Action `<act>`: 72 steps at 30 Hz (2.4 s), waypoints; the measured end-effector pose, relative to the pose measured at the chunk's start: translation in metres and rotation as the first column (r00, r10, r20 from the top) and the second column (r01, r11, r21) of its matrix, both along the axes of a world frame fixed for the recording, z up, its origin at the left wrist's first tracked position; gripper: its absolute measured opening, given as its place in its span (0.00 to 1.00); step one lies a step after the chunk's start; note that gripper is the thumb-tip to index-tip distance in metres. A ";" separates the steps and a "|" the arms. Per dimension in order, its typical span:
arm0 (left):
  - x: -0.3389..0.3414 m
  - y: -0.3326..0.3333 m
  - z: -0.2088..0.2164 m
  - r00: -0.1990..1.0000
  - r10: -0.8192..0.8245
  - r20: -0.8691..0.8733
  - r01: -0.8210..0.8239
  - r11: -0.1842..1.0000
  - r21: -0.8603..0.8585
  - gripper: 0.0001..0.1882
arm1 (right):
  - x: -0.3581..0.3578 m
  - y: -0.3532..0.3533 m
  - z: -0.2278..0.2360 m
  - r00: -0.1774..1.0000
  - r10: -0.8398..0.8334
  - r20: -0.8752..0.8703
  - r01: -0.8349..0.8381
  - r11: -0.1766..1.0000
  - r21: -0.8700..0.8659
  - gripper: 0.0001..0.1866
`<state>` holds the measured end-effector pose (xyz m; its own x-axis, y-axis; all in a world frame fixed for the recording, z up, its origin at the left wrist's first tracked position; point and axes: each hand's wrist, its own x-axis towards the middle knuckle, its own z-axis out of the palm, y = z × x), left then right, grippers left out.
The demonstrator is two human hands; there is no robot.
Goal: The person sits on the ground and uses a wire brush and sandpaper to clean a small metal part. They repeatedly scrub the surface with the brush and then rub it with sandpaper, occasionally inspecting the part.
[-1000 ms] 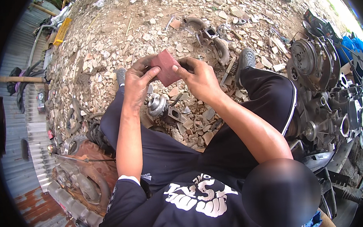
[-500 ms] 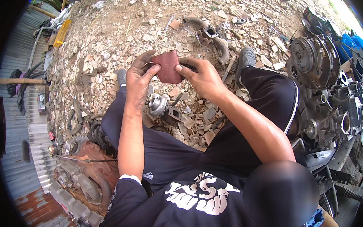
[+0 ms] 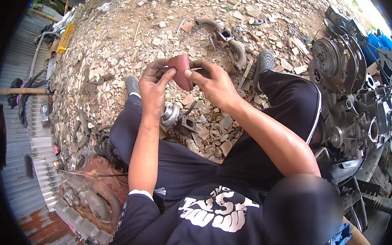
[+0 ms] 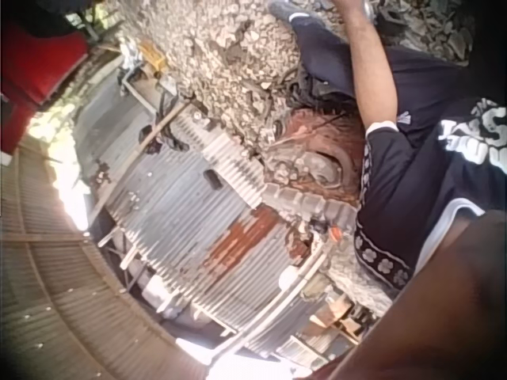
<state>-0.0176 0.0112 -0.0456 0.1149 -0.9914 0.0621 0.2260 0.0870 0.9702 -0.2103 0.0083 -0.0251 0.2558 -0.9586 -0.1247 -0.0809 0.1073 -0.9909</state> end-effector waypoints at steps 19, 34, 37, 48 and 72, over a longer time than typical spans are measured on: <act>-0.008 0.009 0.011 0.978 -0.204 0.033 0.202 0.977 0.070 0.18 | 0.000 0.001 0.007 0.932 -0.190 -0.309 0.108 0.959 -0.264 0.18; -0.022 0.014 0.010 0.968 -0.244 -0.058 0.249 0.964 0.094 0.22 | -0.007 -0.006 0.002 0.972 -0.169 -0.162 0.161 0.985 -0.066 0.26; -0.023 0.014 -0.002 0.975 -0.216 -0.052 0.220 0.970 0.100 0.20 | -0.006 -0.004 0.006 0.972 -0.158 -0.174 0.157 0.987 -0.024 0.25; 0.008 -0.015 -0.059 0.705 -0.259 0.660 0.080 0.954 0.289 0.25 | -0.026 -0.028 -0.029 0.966 -0.244 0.082 0.247 0.969 -0.019 0.20; 0.058 0.059 -0.258 0.224 -0.239 0.945 -0.493 0.809 0.321 0.18 | 0.064 0.125 -0.300 0.594 0.028 -0.804 0.106 0.988 0.112 0.14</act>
<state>0.0407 0.0697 -0.3032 0.4626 -0.8624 -0.2056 -0.8080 -0.5055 0.3027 -0.1462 0.1332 -0.3246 -0.0488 -0.9211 -0.3863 -0.8272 0.2540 -0.5013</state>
